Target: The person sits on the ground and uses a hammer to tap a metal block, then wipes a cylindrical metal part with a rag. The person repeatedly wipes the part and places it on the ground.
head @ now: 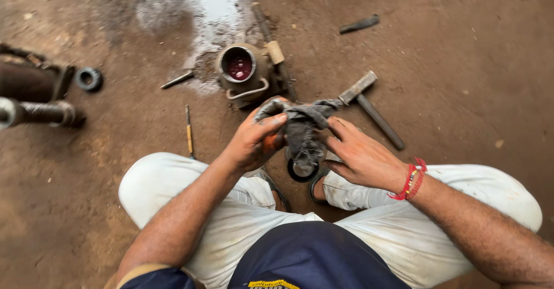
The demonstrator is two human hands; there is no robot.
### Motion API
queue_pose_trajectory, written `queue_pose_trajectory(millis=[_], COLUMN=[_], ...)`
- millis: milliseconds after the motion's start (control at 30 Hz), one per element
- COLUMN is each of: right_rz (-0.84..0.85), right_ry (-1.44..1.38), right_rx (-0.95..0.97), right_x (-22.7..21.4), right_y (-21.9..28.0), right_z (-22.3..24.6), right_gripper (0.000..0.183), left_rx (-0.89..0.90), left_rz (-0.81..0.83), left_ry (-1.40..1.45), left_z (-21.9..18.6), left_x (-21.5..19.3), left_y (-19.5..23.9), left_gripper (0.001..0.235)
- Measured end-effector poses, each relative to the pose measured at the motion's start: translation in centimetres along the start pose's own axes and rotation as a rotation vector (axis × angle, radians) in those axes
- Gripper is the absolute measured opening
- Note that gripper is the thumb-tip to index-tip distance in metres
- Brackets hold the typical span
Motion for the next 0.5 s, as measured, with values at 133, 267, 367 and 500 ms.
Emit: queue_pose_trajectory(millis=[133, 267, 367, 500], right_rz=[-0.020, -0.145, -0.228, -0.304], right_ry=[-0.008, 0.001, -0.031, -0.125], right_rx=[-0.041, -0.137, -0.167, -0.105], right_x=[-0.7, -2.0, -2.8, -3.4], right_y=[-0.4, 0.3, 0.9, 1.5], right_z=[1.8, 3.0, 3.2, 1.9], right_gripper=[0.057, 0.047, 0.041, 0.039], left_rx=[0.074, 0.089, 0.206, 0.205], left_rz=[0.054, -0.224, -0.273, -0.002], left_ry=[-0.034, -0.245, -0.751, -0.925], left_z=[-0.6, -0.2, -1.5, -0.1], left_x=[-0.3, -4.1, -3.7, -0.4], left_y=[-0.2, -0.9, -1.2, -1.8], left_gripper=[0.024, 0.023, 0.029, 0.033])
Point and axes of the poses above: each hand's wrist, its own y-axis away from the middle knuckle, its own x-axis out of the palm, z = x × y, the point moved 9 cm from there along -y, towards the middle knuckle, and after that the axes turned 13 degrees about z, right-handed, at the moved point
